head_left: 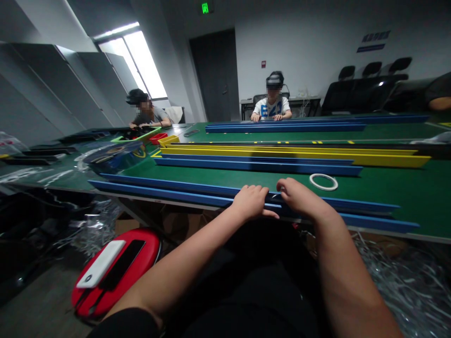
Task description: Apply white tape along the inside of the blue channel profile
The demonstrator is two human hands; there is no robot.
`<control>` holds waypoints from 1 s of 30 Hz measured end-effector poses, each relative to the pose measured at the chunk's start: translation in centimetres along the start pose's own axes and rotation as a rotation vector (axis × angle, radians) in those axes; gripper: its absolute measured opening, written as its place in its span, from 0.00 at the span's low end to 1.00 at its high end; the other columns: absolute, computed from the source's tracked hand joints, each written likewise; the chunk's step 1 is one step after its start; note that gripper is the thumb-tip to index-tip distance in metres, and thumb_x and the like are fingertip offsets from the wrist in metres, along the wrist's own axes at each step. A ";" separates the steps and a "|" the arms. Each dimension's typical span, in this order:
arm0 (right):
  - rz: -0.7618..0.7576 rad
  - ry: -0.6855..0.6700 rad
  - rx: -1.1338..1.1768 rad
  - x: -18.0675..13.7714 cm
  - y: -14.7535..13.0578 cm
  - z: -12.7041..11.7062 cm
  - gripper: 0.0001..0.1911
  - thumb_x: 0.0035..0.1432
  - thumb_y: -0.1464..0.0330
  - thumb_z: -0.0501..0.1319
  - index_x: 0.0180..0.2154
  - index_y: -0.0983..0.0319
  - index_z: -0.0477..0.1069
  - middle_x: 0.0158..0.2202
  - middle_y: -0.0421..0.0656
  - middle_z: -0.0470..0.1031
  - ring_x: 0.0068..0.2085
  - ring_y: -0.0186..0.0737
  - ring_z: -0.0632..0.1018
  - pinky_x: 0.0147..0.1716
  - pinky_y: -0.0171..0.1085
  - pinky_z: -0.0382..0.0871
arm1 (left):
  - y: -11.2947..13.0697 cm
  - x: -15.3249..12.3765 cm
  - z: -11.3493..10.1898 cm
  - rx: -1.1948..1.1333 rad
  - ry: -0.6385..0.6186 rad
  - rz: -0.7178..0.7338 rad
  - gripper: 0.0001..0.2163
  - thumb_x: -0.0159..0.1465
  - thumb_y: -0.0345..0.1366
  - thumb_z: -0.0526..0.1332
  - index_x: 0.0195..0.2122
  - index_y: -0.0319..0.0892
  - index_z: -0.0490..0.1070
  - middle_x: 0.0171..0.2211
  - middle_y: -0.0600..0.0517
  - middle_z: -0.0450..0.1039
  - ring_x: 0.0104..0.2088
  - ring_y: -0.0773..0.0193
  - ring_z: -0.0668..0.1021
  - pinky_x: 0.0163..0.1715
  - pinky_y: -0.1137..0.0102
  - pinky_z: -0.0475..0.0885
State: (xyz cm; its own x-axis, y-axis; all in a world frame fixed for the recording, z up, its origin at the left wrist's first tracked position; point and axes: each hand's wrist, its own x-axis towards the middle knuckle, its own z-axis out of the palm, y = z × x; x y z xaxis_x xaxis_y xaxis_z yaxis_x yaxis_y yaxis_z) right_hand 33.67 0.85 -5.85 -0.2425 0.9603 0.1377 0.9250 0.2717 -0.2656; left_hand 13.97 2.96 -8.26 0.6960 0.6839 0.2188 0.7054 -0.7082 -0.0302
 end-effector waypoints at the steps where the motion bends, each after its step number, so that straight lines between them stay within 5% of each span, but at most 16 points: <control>1: -0.007 -0.001 -0.007 -0.1 -0.1 0.0 0.09 0.60 0.74 0.55 0.41 0.62 0.72 0.39 0.47 0.74 0.38 0.39 0.74 0.38 0.34 0.62 | -0.1 0.0 0.1 0.003 0.005 -0.001 0.41 0.50 0.73 0.55 0.52 0.42 0.66 0.44 0.42 0.75 0.46 0.46 0.77 0.47 0.57 0.68; 9: -0.072 0.025 -0.060 -1.0 -1.1 -0.4 0.07 0.61 0.62 0.62 0.35 0.59 0.71 0.35 0.43 0.70 0.34 0.38 0.71 0.34 0.34 0.60 | -1.8 -0.7 -0.2 0.033 -0.003 0.021 0.41 0.49 0.74 0.54 0.48 0.42 0.68 0.42 0.43 0.76 0.45 0.47 0.78 0.45 0.58 0.69; 23: -0.169 0.120 0.170 0.3 -2.9 1.0 0.04 0.59 0.73 0.54 0.35 0.58 0.65 0.32 0.41 0.73 0.31 0.36 0.69 0.30 0.34 0.57 | -14.7 -7.4 -2.0 0.083 -0.090 -0.095 0.41 0.50 0.67 0.64 0.57 0.43 0.67 0.54 0.43 0.74 0.54 0.48 0.76 0.53 0.61 0.68; 30: -0.165 0.144 0.173 0.8 -2.8 2.0 0.03 0.62 0.68 0.56 0.39 0.59 0.63 0.36 0.44 0.71 0.33 0.38 0.70 0.33 0.34 0.61 | -15.3 -8.0 -1.6 0.075 -0.045 -0.119 0.38 0.54 0.66 0.61 0.58 0.43 0.67 0.53 0.44 0.75 0.53 0.49 0.76 0.54 0.60 0.68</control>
State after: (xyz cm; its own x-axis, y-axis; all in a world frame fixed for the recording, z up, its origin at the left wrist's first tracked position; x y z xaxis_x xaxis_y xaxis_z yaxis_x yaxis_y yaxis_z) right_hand 30.34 0.97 -6.96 -0.3298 0.8868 0.3236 0.8099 0.4420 -0.3857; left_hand -2.58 7.99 -7.95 0.6109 0.7705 0.1817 0.7902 -0.6076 -0.0800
